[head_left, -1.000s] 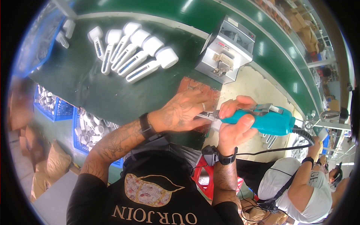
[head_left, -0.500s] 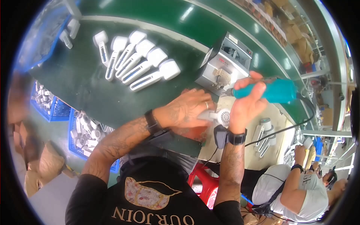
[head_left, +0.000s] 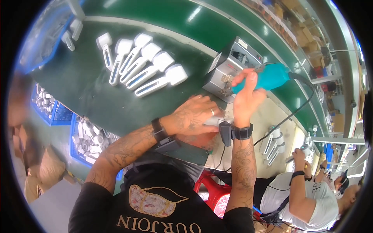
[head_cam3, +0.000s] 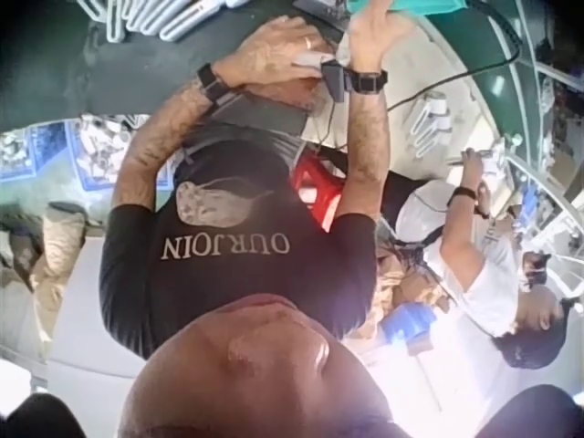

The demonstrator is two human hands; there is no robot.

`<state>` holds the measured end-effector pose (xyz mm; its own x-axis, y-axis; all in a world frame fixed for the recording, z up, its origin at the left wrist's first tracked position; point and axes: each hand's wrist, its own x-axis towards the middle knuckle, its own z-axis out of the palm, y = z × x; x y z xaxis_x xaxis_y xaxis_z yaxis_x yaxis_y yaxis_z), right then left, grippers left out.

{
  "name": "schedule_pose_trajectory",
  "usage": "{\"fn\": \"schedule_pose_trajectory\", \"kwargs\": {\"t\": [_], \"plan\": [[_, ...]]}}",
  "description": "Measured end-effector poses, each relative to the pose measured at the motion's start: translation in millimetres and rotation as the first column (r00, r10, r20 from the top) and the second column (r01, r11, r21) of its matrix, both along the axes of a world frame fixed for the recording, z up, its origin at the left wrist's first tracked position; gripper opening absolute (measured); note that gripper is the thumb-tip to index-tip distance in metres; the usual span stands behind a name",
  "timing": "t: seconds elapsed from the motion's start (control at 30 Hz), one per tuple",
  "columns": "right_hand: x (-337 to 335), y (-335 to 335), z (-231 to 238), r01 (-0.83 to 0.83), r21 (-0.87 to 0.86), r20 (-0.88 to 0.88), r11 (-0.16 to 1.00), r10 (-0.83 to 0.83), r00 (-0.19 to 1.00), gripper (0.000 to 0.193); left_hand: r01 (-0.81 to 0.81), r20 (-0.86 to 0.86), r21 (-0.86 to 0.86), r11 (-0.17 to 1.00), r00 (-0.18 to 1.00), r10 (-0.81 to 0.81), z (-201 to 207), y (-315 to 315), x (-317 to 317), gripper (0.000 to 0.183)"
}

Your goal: The person picks up a white plastic component, aligns it with a second piece on a red work surface, and joins them using a power screwdriver. After each assembly, the person places the completed item into a row on the green workbench and repeats the process.

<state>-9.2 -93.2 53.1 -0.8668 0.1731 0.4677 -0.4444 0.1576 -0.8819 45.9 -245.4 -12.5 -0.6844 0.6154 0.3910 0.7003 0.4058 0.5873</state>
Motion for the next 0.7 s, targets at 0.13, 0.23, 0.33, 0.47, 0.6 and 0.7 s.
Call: {"fn": "schedule_pose_trajectory", "kwargs": {"t": [0.13, 0.23, 0.33, 0.47, 0.6, 0.7], "plan": [[36, 2, 8, 0.057, 0.019, 0.053, 0.998, -0.058, 0.997, 0.04, -0.016, 0.019, 0.041, 0.999, 1.0, 0.015, -3, -2, 1, 0.041], [60, 15, 4, -0.001, -0.1, -0.011, 0.995, 0.0, 1.0, 0.048, -0.002, -0.033, 0.049, 0.999, 0.999, 0.004, -2, 2, -1, 0.041], [68, 18, 1, -0.003, -0.094, -0.005, 0.996, 0.003, 1.0, 0.052, -0.018, -0.037, 0.067, 0.998, 0.999, 0.02, -2, -1, 0, 0.04], [69, 17, -5, 0.01, -0.064, 0.027, 0.998, -0.009, 1.0, 0.053, -0.021, 0.007, 0.046, 0.999, 1.0, 0.021, 0, -2, 1, 0.038], [71, 18, -8, 0.009, -0.079, 0.04, 0.997, -0.006, 0.999, 0.053, -0.013, -0.01, 0.053, 0.999, 1.0, 0.014, -1, 0, 0, 0.038], [71, 18, -13, -0.014, -0.079, 0.038, 0.997, 0.017, 0.999, 0.05, -0.009, 0.005, 0.04, 0.999, 1.0, 0.008, 0, 0, 1, 0.038]]}}
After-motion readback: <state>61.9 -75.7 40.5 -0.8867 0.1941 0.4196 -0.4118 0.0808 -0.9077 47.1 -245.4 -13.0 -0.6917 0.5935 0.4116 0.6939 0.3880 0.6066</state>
